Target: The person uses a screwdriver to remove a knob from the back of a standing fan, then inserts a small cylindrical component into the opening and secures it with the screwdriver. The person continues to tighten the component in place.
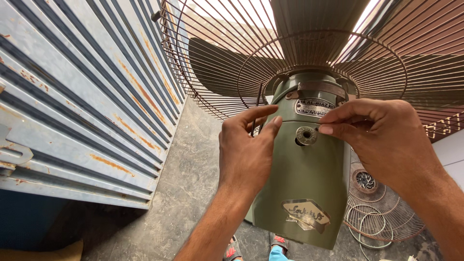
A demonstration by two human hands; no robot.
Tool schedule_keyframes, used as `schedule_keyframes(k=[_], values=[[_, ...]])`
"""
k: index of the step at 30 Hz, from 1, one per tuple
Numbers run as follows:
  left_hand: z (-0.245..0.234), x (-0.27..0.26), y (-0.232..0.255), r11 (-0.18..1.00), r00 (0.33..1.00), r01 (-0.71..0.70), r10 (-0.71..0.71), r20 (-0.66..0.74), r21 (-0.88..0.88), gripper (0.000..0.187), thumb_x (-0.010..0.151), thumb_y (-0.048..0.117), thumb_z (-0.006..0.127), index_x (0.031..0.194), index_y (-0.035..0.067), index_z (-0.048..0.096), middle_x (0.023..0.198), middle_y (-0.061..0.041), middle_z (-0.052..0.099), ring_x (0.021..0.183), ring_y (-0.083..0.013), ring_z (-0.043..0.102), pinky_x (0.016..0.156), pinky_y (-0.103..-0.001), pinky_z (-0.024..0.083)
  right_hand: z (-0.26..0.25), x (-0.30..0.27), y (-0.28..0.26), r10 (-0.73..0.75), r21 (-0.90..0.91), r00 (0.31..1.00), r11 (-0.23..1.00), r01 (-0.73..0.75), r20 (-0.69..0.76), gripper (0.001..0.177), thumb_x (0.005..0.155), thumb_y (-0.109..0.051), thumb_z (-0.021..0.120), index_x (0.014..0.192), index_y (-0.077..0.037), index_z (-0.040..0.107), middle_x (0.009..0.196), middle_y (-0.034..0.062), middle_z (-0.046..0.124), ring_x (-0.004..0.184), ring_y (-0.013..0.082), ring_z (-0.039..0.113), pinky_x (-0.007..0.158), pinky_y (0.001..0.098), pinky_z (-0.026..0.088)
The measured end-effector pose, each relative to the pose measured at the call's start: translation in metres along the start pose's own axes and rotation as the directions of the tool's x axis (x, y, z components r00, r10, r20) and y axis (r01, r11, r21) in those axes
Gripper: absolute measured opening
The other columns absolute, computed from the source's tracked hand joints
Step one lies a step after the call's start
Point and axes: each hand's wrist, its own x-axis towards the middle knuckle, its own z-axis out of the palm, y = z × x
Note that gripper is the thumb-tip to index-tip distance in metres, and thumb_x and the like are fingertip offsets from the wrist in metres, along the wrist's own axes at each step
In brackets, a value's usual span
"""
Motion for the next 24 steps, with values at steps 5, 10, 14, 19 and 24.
schedule_keyframes(k=[5,10,14,19,24], values=[[0.008,0.003,0.025,0.938,0.933,-0.345,0.347,0.092,-0.037,0.020,0.092,0.022,0.071,0.100,0.006,0.081,0.091,-0.010,0.083,0.079,-0.0143,0.078,0.072,-0.031,0.062,-0.008,-0.004,-0.015,-0.121,0.195,0.972,0.968,0.161,-0.200,0.015,0.085,-0.007,0.080,0.098,-0.003,0.074,0.092,0.0083,0.077,0.083,0.0148,0.076,0.072,0.0279,0.064],[0.015,0.002,0.053,0.961,0.948,-0.137,0.197,0.249,-0.240,0.025,0.088,0.025,0.074,0.095,0.001,0.079,0.078,-0.012,0.078,0.064,-0.0119,0.072,0.049,-0.025,0.059,-0.024,-0.003,-0.031,-0.293,0.225,0.913,0.905,0.360,-0.282,0.016,0.087,0.000,0.077,0.100,0.001,0.067,0.095,0.0114,0.074,0.091,0.0158,0.076,0.082,0.0261,0.065],[0.012,0.005,0.064,0.944,0.946,-0.049,0.149,0.288,-0.327,0.029,0.086,0.026,0.076,0.094,-0.002,0.079,0.077,-0.010,0.078,0.057,-0.0082,0.069,0.044,-0.023,0.056,-0.028,-0.006,-0.039,-0.322,0.362,0.893,0.829,0.426,-0.313,0.013,0.091,0.004,0.071,0.100,0.000,0.063,0.097,0.0127,0.073,0.095,0.0170,0.077,0.085,0.0275,0.067],[0.009,0.009,0.063,0.905,0.920,0.091,0.083,0.383,-0.416,0.031,0.084,0.026,0.078,0.095,-0.003,0.076,0.076,-0.008,0.077,0.041,-0.0036,0.049,0.033,-0.019,0.039,-0.031,-0.010,-0.041,-0.323,0.371,0.885,0.818,0.439,-0.335,0.031,0.089,0.007,0.067,0.117,-0.003,0.058,0.102,0.0128,0.073,0.099,0.0166,0.076,0.088,0.0278,0.062],[0.010,0.017,0.053,0.517,0.861,0.406,0.059,0.504,-0.754,0.024,0.092,0.023,0.071,0.098,0.000,0.068,0.083,-0.008,0.075,0.043,-0.0032,0.050,0.038,-0.017,0.041,-0.027,-0.024,-0.040,-0.317,0.228,0.878,0.883,0.411,-0.359,0.036,0.090,0.007,0.071,0.123,0.001,0.059,0.107,0.0135,0.072,0.099,0.0213,0.076,0.086,0.0314,0.061]])
